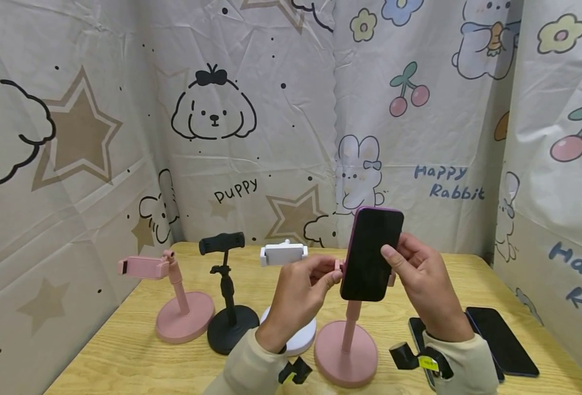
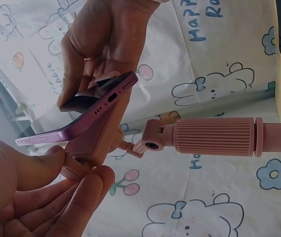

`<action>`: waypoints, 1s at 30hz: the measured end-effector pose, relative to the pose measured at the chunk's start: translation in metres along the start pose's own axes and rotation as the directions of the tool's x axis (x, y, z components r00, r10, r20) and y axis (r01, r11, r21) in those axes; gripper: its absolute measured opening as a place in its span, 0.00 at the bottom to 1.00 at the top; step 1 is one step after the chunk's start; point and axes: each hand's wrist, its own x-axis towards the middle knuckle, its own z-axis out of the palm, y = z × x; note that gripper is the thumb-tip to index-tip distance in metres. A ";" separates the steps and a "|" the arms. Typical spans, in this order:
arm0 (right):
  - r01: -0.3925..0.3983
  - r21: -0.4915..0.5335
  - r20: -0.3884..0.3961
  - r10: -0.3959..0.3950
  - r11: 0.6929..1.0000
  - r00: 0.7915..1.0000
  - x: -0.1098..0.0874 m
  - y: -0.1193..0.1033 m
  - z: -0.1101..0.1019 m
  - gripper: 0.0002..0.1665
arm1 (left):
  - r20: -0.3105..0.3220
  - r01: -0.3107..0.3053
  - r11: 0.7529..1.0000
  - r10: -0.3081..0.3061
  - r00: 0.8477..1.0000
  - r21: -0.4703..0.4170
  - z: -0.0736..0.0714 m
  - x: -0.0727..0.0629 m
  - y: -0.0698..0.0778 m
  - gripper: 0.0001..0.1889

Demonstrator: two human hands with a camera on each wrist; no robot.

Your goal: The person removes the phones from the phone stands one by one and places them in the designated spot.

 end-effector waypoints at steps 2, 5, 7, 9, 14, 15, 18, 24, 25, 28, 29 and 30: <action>-0.002 0.003 0.004 0.002 1.000 1.000 0.000 0.000 -0.001 0.21 | -0.002 -0.004 1.000 0.004 1.000 0.000 0.001 0.000 0.000 0.11; -0.012 0.018 0.008 0.012 1.000 1.000 0.000 0.000 -0.001 0.22 | -0.006 -0.006 1.000 0.006 1.000 0.002 0.001 0.000 0.001 0.11; -0.021 0.034 0.010 0.021 0.999 1.000 -0.001 0.000 -0.001 0.22 | -0.008 -0.008 1.000 0.008 1.000 0.002 0.002 0.000 0.001 0.11; -0.033 0.050 0.008 0.032 0.998 0.999 -0.001 0.000 -0.001 0.23 | -0.008 -0.007 1.000 0.007 1.000 0.001 0.002 0.000 0.000 0.10; -0.056 0.067 -0.007 0.056 0.996 0.998 -0.001 0.000 0.003 0.24 | -0.010 -0.007 1.000 0.007 1.000 0.005 0.003 -0.001 -0.001 0.09; -0.059 0.069 -0.011 0.060 0.996 0.998 -0.001 0.000 0.003 0.24 | -0.011 -0.005 1.000 0.005 1.000 0.006 0.003 -0.001 0.000 0.09; -0.061 0.070 -0.023 0.063 0.996 0.998 0.000 -0.001 0.006 0.24 | -0.011 0.002 1.000 -0.002 1.000 0.003 0.003 -0.001 0.000 0.09; -0.048 0.027 -0.065 0.050 0.998 0.997 0.001 -0.003 0.010 0.21 | -0.016 -0.001 1.000 0.001 1.000 -0.006 0.003 -0.001 -0.001 0.09; -0.046 0.020 -0.072 0.047 0.999 0.996 0.001 -0.003 0.011 0.21 | -0.016 -0.001 1.000 0.000 1.000 -0.007 0.003 -0.001 -0.001 0.09; -0.048 0.002 -0.093 0.048 0.999 0.995 0.001 -0.003 0.013 0.21 | -0.012 0.007 1.000 -0.007 1.000 -0.010 0.003 -0.001 -0.001 0.09; -0.050 -0.003 -0.101 0.049 0.999 0.994 0.001 -0.003 0.014 0.20 | -0.008 0.012 1.000 -0.012 1.000 -0.011 0.003 -0.001 -0.001 0.09; -0.051 -0.004 -0.110 0.051 0.999 0.993 0.001 -0.003 0.014 0.20 | -0.005 0.014 1.000 -0.014 1.000 -0.011 0.003 -0.001 -0.002 0.09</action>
